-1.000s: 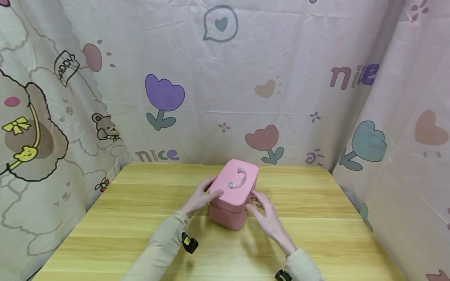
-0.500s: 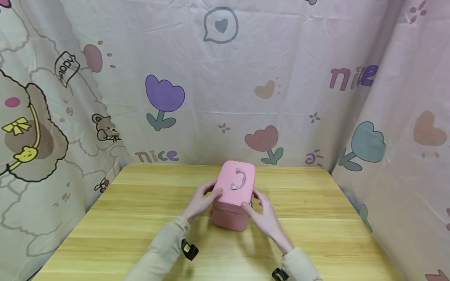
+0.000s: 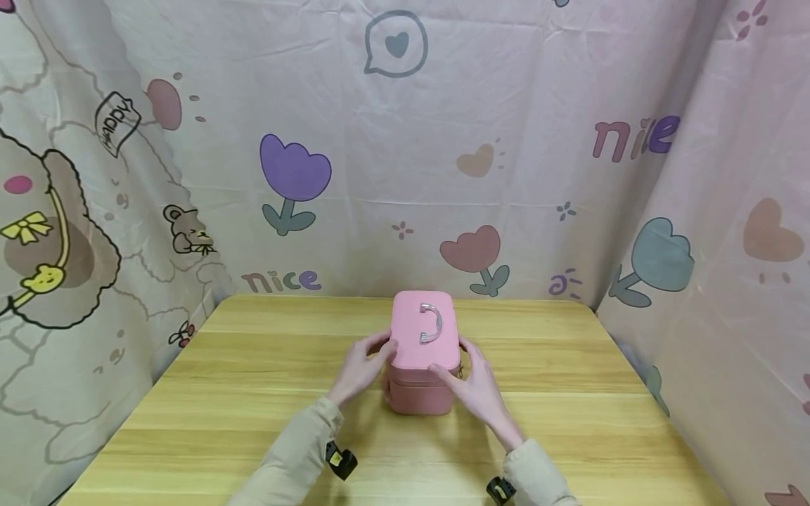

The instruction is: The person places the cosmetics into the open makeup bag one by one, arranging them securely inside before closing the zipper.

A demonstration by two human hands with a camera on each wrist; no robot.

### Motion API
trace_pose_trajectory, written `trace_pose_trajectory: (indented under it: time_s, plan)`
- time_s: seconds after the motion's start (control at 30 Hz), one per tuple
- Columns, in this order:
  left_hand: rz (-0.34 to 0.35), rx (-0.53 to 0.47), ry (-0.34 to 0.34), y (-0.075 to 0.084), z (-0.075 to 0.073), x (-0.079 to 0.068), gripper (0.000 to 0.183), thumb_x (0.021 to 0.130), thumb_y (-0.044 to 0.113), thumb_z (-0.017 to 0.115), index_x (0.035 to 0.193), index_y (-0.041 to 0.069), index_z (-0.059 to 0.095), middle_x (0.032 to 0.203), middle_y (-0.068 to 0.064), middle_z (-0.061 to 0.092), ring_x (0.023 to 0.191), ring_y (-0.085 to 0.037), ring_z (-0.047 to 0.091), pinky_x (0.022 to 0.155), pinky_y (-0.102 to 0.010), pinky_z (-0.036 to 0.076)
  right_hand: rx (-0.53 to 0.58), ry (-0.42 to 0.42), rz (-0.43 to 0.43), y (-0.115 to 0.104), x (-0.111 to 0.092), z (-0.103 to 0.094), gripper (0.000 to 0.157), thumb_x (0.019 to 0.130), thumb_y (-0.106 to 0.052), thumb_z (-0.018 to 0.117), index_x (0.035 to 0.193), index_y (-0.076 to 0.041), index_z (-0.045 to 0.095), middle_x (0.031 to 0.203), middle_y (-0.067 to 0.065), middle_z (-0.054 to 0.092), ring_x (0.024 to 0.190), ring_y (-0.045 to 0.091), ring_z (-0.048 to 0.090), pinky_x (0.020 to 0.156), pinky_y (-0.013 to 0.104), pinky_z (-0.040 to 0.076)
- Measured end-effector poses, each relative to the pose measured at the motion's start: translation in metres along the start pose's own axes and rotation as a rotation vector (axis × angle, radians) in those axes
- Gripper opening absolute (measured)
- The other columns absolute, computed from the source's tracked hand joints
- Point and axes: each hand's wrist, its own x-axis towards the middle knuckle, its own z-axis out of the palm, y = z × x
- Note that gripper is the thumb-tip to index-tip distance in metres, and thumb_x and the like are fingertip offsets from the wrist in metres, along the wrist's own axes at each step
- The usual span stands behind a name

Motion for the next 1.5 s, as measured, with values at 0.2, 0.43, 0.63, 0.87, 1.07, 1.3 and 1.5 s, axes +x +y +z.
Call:
trace_pose_trajectory:
  time_s: [0.2, 0.43, 0.63, 0.87, 1.07, 1.3, 1.5]
  plan:
    - [0.054, 0.029, -0.001, 0.0, 0.0, -0.004, 0.041, 0.103, 0.022, 0.057, 0.135, -0.004, 0.06, 0.133, -0.022, 0.066, 0.122, -0.037, 0.063, 0.107, -0.053, 0.049, 0.061, -0.033, -0.046, 0.008, 0.006, -0.005, 0.078, 0.083, -0.025, 0.082, 0.147, 0.001, 0.045, 0.149, 0.023, 0.051, 0.142, 0.043, 0.044, 0.119, 0.062, 0.031]
    - [0.045, -0.002, 0.062, -0.004, 0.003, -0.001, 0.029, 0.101, 0.016, 0.058, 0.123, -0.001, 0.067, 0.124, -0.02, 0.07, 0.118, -0.036, 0.064, 0.105, -0.053, 0.05, 0.093, -0.076, -0.041, 0.013, 0.011, -0.013, 0.07, 0.086, -0.018, 0.078, 0.147, -0.001, 0.047, 0.145, 0.021, 0.055, 0.138, 0.038, 0.048, 0.115, 0.06, 0.032]
    - [0.052, -0.032, 0.08, -0.014, 0.003, 0.024, 0.033, 0.103, 0.013, 0.054, 0.13, -0.005, 0.057, 0.128, -0.025, 0.064, 0.119, -0.039, 0.061, 0.107, -0.052, 0.049, 0.093, -0.086, -0.014, 0.014, 0.011, -0.015, 0.075, 0.086, -0.023, 0.079, 0.15, -0.004, 0.044, 0.148, 0.018, 0.053, 0.14, 0.035, 0.046, 0.114, 0.058, 0.032]
    - [0.038, -0.03, -0.042, -0.022, -0.001, 0.064, 0.049, 0.107, 0.015, 0.044, 0.151, -0.005, 0.036, 0.155, -0.028, 0.04, 0.144, -0.044, 0.04, 0.122, -0.053, 0.032, 0.113, -0.085, -0.003, 0.015, 0.011, -0.013, 0.081, 0.081, -0.025, 0.084, 0.149, -0.006, 0.043, 0.15, 0.014, 0.052, 0.142, 0.033, 0.043, 0.115, 0.059, 0.031]
    - [-0.003, -0.063, -0.091, -0.021, 0.0, 0.082, 0.055, 0.107, 0.014, 0.04, 0.155, -0.008, 0.025, 0.161, -0.03, 0.028, 0.152, -0.042, 0.026, 0.126, -0.052, 0.023, 0.131, -0.078, -0.009, 0.014, 0.011, -0.011, 0.081, 0.081, -0.023, 0.084, 0.149, -0.005, 0.044, 0.15, 0.015, 0.052, 0.143, 0.034, 0.043, 0.115, 0.06, 0.032]
    - [-0.006, -0.062, -0.101, -0.021, -0.002, 0.087, 0.053, 0.106, 0.01, 0.04, 0.154, -0.009, 0.026, 0.158, -0.031, 0.034, 0.15, -0.043, 0.031, 0.126, -0.051, 0.025, 0.124, -0.059, -0.015, 0.016, 0.011, -0.012, 0.079, 0.081, -0.022, 0.084, 0.147, -0.005, 0.047, 0.15, 0.015, 0.053, 0.143, 0.035, 0.043, 0.117, 0.061, 0.031]
    - [0.0, -0.068, -0.097, -0.022, -0.005, 0.085, 0.053, 0.105, 0.008, 0.04, 0.153, -0.011, 0.026, 0.156, -0.033, 0.034, 0.147, -0.046, 0.034, 0.125, -0.052, 0.026, 0.111, 0.002, -0.03, 0.02, 0.012, -0.016, 0.075, 0.08, -0.017, 0.084, 0.144, 0.001, 0.049, 0.146, 0.02, 0.055, 0.139, 0.038, 0.046, 0.113, 0.061, 0.034]
